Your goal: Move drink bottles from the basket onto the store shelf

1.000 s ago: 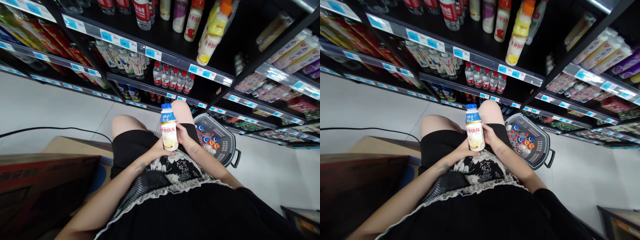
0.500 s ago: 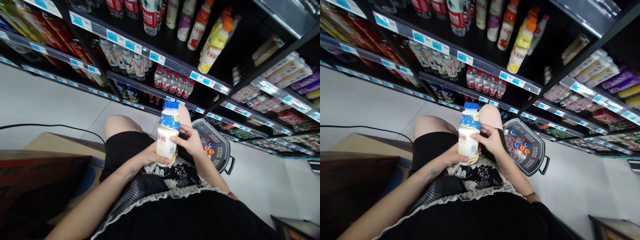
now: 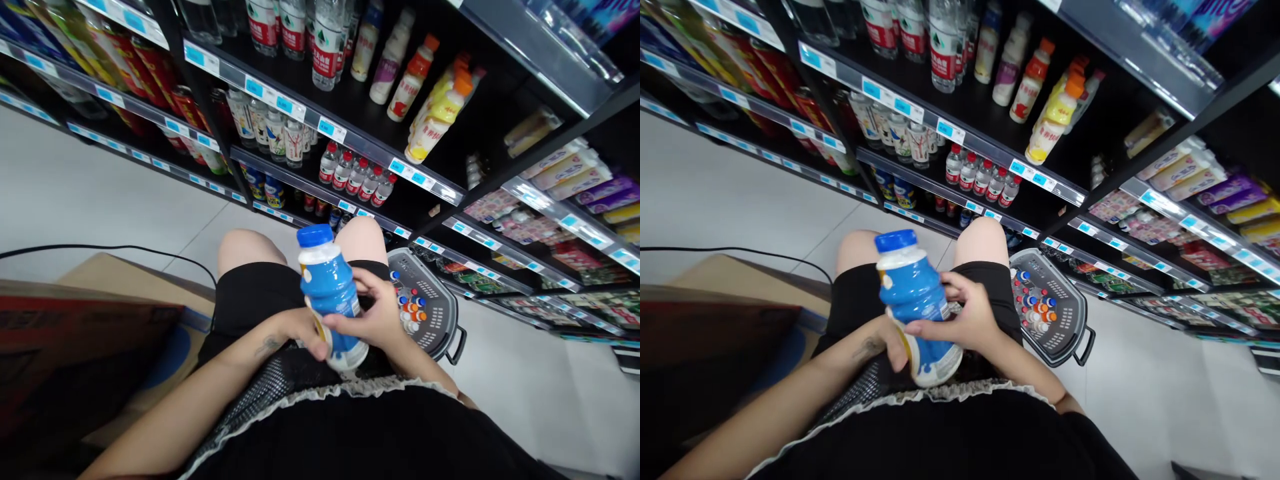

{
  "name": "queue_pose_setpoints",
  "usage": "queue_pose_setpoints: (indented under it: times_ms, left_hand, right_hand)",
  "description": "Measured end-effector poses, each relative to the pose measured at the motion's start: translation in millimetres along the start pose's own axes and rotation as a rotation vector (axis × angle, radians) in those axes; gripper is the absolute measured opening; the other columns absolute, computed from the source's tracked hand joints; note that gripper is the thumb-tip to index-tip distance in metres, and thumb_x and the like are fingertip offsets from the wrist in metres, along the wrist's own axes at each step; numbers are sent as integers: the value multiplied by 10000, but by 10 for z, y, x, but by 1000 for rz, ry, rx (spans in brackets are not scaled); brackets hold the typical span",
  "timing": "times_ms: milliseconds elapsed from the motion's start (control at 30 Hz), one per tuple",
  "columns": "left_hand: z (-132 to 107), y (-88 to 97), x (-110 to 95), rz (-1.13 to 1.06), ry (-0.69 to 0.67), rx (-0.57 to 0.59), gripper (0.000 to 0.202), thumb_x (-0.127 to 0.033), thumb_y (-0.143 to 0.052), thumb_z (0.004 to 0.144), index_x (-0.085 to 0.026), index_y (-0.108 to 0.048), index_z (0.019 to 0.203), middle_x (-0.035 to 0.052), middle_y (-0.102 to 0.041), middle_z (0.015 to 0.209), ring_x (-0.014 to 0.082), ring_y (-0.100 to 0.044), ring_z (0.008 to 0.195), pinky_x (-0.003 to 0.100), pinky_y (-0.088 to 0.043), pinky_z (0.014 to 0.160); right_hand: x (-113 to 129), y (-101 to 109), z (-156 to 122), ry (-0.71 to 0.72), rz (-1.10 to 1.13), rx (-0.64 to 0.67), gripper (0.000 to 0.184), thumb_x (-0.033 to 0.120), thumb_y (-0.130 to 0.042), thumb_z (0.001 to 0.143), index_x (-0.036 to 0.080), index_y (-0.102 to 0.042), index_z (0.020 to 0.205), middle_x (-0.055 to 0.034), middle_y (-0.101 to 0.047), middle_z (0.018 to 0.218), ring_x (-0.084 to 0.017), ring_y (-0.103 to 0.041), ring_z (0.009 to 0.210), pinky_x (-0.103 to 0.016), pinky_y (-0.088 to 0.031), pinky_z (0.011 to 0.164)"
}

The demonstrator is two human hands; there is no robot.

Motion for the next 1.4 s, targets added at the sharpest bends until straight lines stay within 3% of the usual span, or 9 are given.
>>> queue_pose_setpoints:
  times_ms: [100, 167, 267, 433, 867, 1033, 1200, 1400]
  left_hand:
    - [18, -96, -33, -67, -6, 156, 815, -618, -898, 566, -255, -740, 1278, 85, -767, 1269, 384, -649, 1288, 511, -571, 1058]
    - [48, -158, -73, -74, -53, 101, 725, -521, -899, 650, -232, -727, 1292, 91, -760, 1282, 350, -651, 1292, 526, -499, 1146]
    - [67, -221, -134, -72, -95, 76, 638, -383, -894, 691, -238, -720, 1287, 70, -743, 1316, 311, -675, 1256, 502, -493, 1157]
    - [33, -232, -206, -21, -127, 133, 524, -303, -843, 727, -229, -736, 1234, 67, -759, 1274, 298, -704, 1183, 467, -541, 1108]
    - [27, -207, -109, -44, -96, 136, 691, -396, -918, 677, -181, -690, 1293, 126, -707, 1366, 328, -638, 1298, 511, -463, 1186]
    - [25, -201, -104, -69, -110, 142, 654, -394, -914, 690, -177, -697, 1268, 134, -699, 1376, 312, -644, 1287, 482, -477, 1171]
    - [29, -193, -84, -63, -122, 161, 617, -372, -914, 694, -170, -713, 1240, 130, -722, 1334, 307, -661, 1262, 480, -480, 1170]
    - [35, -189, -62, -75, -194, 181, 571, -343, -901, 712, -173, -720, 1227, 131, -718, 1353, 300, -669, 1258, 464, -498, 1155]
  right_hand:
    - [124, 90, -37, 98, -332, -300, 742, 426, -981, 568, 231, -717, 1233, -56, -814, 1018, -279, -780, 925, -423, -644, 913]
    - [163, 115, -43, 123, -442, -372, 733, 425, -975, 574, 231, -724, 1236, -61, -815, 1034, -279, -780, 924, -431, -646, 912]
    - [151, 93, -59, 137, -495, -386, 710, 449, -951, 612, 222, -725, 1246, -60, -819, 1005, -271, -781, 897, -429, -657, 880]
    - [135, 29, -111, 217, -583, -385, 727, 454, -957, 608, 230, -729, 1260, -71, -813, 1072, -271, -778, 902, -426, -663, 866]
    - [165, 3, -99, 242, -674, -397, 705, 494, -919, 668, 197, -721, 1276, -74, -818, 1027, -257, -785, 857, -396, -678, 811]
    - [194, -8, -91, 279, -700, -390, 667, 476, -905, 699, 169, -725, 1263, -74, -817, 957, -252, -782, 813, -390, -684, 767]
    - [193, -21, -95, 340, -707, -420, 702, 478, -929, 661, 189, -725, 1268, -79, -818, 1023, -263, -788, 838, -408, -688, 782]
    - [203, -31, -114, 291, -703, -431, 694, 483, -928, 653, 185, -734, 1249, -77, -819, 1012, -258, -789, 825, -388, -689, 773]
Point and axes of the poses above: each hand's wrist, its own z-axis towards the middle knuckle, its own y-axis out of the back of the hand, x = y × z, the point moved 1 cm from there along z, towards the middle knuckle
